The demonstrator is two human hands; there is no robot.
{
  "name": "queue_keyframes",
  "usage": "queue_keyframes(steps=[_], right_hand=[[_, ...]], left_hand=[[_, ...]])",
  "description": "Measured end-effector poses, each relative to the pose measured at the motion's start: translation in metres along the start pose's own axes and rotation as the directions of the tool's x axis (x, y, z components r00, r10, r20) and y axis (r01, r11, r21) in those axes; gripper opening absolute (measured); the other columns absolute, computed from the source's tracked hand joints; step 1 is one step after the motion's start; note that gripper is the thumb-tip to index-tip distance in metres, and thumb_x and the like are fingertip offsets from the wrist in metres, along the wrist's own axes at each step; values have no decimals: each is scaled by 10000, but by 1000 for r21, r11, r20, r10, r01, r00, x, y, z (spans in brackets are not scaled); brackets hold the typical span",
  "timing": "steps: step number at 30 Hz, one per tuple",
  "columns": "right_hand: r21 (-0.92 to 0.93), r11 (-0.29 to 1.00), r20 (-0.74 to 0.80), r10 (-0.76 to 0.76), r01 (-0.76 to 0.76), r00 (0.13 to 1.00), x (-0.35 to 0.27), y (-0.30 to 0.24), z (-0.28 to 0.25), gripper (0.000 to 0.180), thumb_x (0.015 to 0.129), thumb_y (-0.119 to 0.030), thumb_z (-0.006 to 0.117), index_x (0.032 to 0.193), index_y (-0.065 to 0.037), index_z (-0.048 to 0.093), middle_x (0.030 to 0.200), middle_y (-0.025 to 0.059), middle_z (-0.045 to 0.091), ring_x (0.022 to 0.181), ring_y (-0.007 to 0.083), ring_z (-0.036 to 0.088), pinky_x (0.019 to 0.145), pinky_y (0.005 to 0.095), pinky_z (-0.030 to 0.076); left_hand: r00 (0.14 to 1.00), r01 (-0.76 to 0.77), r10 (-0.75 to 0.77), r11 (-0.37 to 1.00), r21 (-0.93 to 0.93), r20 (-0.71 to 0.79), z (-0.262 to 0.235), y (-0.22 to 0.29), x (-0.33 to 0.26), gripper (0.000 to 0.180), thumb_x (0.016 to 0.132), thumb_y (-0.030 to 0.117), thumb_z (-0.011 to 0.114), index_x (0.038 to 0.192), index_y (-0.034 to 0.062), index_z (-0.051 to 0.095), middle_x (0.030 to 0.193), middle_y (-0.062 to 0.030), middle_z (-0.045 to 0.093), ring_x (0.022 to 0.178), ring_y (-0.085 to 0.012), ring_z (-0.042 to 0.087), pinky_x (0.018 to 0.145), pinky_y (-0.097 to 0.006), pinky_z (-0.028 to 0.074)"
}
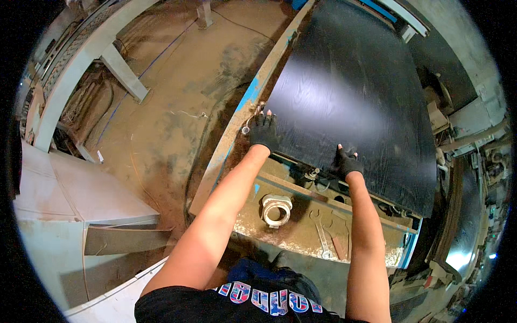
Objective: The person moves a large black panel onto a CNC machine bed, operates a computer interface with a keyboard and mouse, and aligns the panel by hand on the workspace.
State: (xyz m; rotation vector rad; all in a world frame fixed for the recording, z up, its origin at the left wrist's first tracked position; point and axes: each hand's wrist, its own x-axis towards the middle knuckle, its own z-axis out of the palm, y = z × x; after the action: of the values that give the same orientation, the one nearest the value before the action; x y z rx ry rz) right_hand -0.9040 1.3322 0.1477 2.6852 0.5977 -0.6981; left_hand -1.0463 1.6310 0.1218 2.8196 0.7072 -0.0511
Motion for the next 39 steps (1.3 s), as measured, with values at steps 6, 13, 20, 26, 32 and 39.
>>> queue_keyframes(steps=[6,13,20,26,32,39], right_hand=[[-100,995,52,-13,18,999,-16,-18,-23,1068,764,-755,588,1577,-360,19,1591,210,242,1477,414,205,1182,444,230],[117,990,16,79,-80,997,-27,-21,-15,1100,741,-817,560,1577,-353,16,1592,262,187,1490,372,192,1144,511,294],[135,989,-58,68,-60,996,-8,-12,17,1119,732,-844,537,1580,-341,9,1614,264,77,1506,416,50,1174,563,179],[201,973,-235,-63,112,970,-53,-52,-11,1138,756,-849,502,1591,-214,60,1617,267,-40,1486,465,-90,1147,659,-10],[-84,731,-765,-483,677,426,-38,-30,35,843,704,-651,699,1407,-236,487,1474,123,422,1422,373,270,1167,599,168],[603,674,-554,-31,426,832,-10,213,74,639,920,-524,589,1433,-162,469,1522,150,403,1396,309,398,1162,412,298]], left_hand=[[1000,-16,18,998,-54,25,15,-11,19,862,920,671,415,1566,132,228,1650,-65,131,1515,-328,100,1188,-551,159],[990,105,-115,988,117,78,22,-1,23,941,873,742,417,1571,145,213,1652,-75,122,1515,-347,87,1171,-602,119],[928,181,-218,972,147,302,-24,39,32,680,1007,397,411,1568,89,179,1652,-113,74,1490,-409,139,1081,-680,257],[929,263,-291,954,146,227,-21,17,27,882,877,445,628,1555,79,199,1641,-130,125,1466,-398,241,1111,-595,326],[999,38,-35,981,-192,19,-7,-2,27,807,705,424,764,1377,44,526,1357,-171,581,1242,-313,554,1042,-399,439],[979,197,-181,959,-204,98,-20,0,23,1058,555,403,909,1388,-54,442,1407,-302,467,1243,-394,529,1059,-424,436]])
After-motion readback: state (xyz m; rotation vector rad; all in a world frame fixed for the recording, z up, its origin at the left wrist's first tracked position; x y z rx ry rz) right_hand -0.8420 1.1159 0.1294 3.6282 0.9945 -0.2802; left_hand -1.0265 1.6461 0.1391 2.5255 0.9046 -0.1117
